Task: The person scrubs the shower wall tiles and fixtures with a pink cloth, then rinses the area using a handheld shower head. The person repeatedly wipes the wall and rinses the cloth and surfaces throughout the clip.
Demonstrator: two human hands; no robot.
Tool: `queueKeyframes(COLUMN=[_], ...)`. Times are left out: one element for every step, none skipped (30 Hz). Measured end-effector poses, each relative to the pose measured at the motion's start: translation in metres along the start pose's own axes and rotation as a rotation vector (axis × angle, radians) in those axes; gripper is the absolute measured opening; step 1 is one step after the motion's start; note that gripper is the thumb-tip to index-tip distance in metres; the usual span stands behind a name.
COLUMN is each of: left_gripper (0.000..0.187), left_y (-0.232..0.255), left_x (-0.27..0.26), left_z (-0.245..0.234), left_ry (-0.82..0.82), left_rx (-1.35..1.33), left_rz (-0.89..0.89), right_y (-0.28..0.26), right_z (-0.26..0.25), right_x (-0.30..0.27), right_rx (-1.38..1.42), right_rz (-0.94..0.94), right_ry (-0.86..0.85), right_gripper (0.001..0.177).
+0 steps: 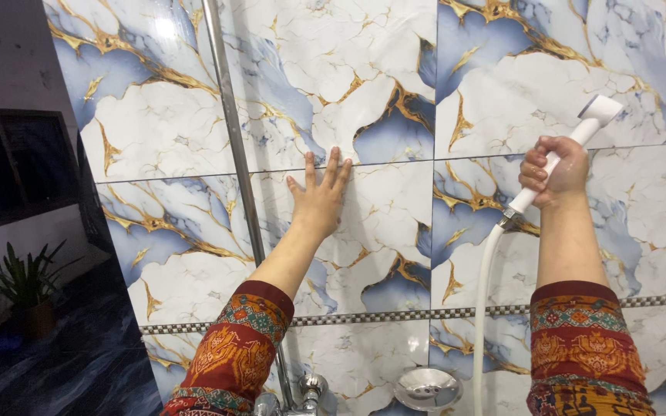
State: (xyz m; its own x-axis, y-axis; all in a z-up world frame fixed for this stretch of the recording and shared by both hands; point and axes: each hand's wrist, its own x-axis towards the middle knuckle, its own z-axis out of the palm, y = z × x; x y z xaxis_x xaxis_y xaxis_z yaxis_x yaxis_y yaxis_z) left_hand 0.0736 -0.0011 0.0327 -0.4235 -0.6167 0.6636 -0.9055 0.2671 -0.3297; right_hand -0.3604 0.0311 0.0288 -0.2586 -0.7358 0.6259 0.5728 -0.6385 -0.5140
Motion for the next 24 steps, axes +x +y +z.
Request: queueKeyframes(left_gripper=[0.122,0.119,0.115,0.115,0.116,0.116,0.11,0.105,0.1,0.102,0.104,0.106,0.106,0.105,0.105,0.106,0.106,0.107,0.107,0.108,0.108,0.108,0.108,0.109], left_y=[-0.002,-0.003,-0.005,-0.006,-0.008,-0.009,-0.01,-0.011,-0.012,-0.013,-0.014,-0.014,-0.015,-0.015,-0.015,-0.016,-0.015,-0.016,-0.017,-0.018,-0.019,-0.021,-0.022,-0.023], left_x=[-0.001,-0.001,-0.002,-0.002,-0.003,-0.003,-0.003,-0.004,-0.004,-0.005,-0.006,-0.008,-0.009,-0.011,-0.015,-0.018,-0.021,-0.025,-0.03,-0.035,-0.039,-0.044,-0.047,-0.051], left_z=[0.0,0.0,0.0,0.0,0.001,0.003,0.006,0.008,0.012,0.015,0.018,0.021,0.023,0.024,0.026,0.026,0.027,0.028,0.029,0.03,0.031,0.034,0.037,0.041], left_ry=[0.059,0.119,0.178,0.084,-0.012,-0.108,-0.029,0.051,0.131,0.124,0.118,0.113,0.127,0.141,0.149,0.112,0.074,0.036,0.03,0.024,0.017,0.012,0.008,0.004], left_rx=[0.026,0.052,0.078,0.048,0.017,-0.015,0.003,0.021,0.039,0.04,0.041,0.042,0.028,0.014,-0.002,0.004,0.008,0.012,0.016,0.019,0.02,0.022,0.024,0.026], left_rz=[0.017,0.034,0.052,0.039,0.026,0.012,0.027,0.043,0.058,0.056,0.054,0.053,0.048,0.044,0.037,0.023,0.01,-0.002,0.0,0.002,0.004,-0.005,-0.011,-0.018], right_y=[0.002,0.003,0.004,0.005,0.006,0.007,0.009,0.012,0.014,0.018,0.021,0.025,0.029,0.032,0.037,0.042,0.047,0.052,0.059,0.064,0.068,0.074,0.079,0.085], right_z=[0.003,0.005,0.007,0.009,0.011,0.014,0.017,0.02,0.024,0.029,0.034,0.038,0.044,0.05,0.054,0.059,0.062,0.065,0.069,0.073,0.076,0.081,0.085,0.087], right_x=[0.0,0.0,0.0,0.0,-0.001,0.0,0.0,0.0,0.0,0.0,0.0,0.0,0.0,0.001,0.001,0.001,0.0,0.0,0.0,0.0,-0.001,-0.002,-0.005,-0.009], right_rx=[-0.004,-0.009,0.003,0.014,0.026,0.025,0.025,0.025,0.028,0.03,0.033,0.029,0.026,0.022,0.016,0.009,0.002,0.005,0.008,0.011,-0.01,-0.032,-0.053,-0.084], right_rz=[-0.005,-0.011,-0.005,0.001,0.009,0.008,0.008,0.008,0.015,0.022,0.028,0.037,0.046,0.055,0.072,0.09,0.108,0.129,0.15,0.172,0.188,0.203,0.218,0.239], right_ry=[0.005,0.01,-0.008,-0.026,-0.042,-0.053,-0.061,-0.069,-0.074,-0.078,-0.083,-0.08,-0.079,-0.078,-0.091,-0.104,-0.114,-0.137,-0.157,-0.178,-0.171,-0.164,-0.155,-0.166], right_gripper=[0.018,0.018,0.019,0.019,0.02,0.02,0.021,0.021,0.021,0.02,0.019,0.02,0.02,0.02,0.02,0.019,0.019,0.019,0.019,0.019,0.018,0.018,0.017,0.018])
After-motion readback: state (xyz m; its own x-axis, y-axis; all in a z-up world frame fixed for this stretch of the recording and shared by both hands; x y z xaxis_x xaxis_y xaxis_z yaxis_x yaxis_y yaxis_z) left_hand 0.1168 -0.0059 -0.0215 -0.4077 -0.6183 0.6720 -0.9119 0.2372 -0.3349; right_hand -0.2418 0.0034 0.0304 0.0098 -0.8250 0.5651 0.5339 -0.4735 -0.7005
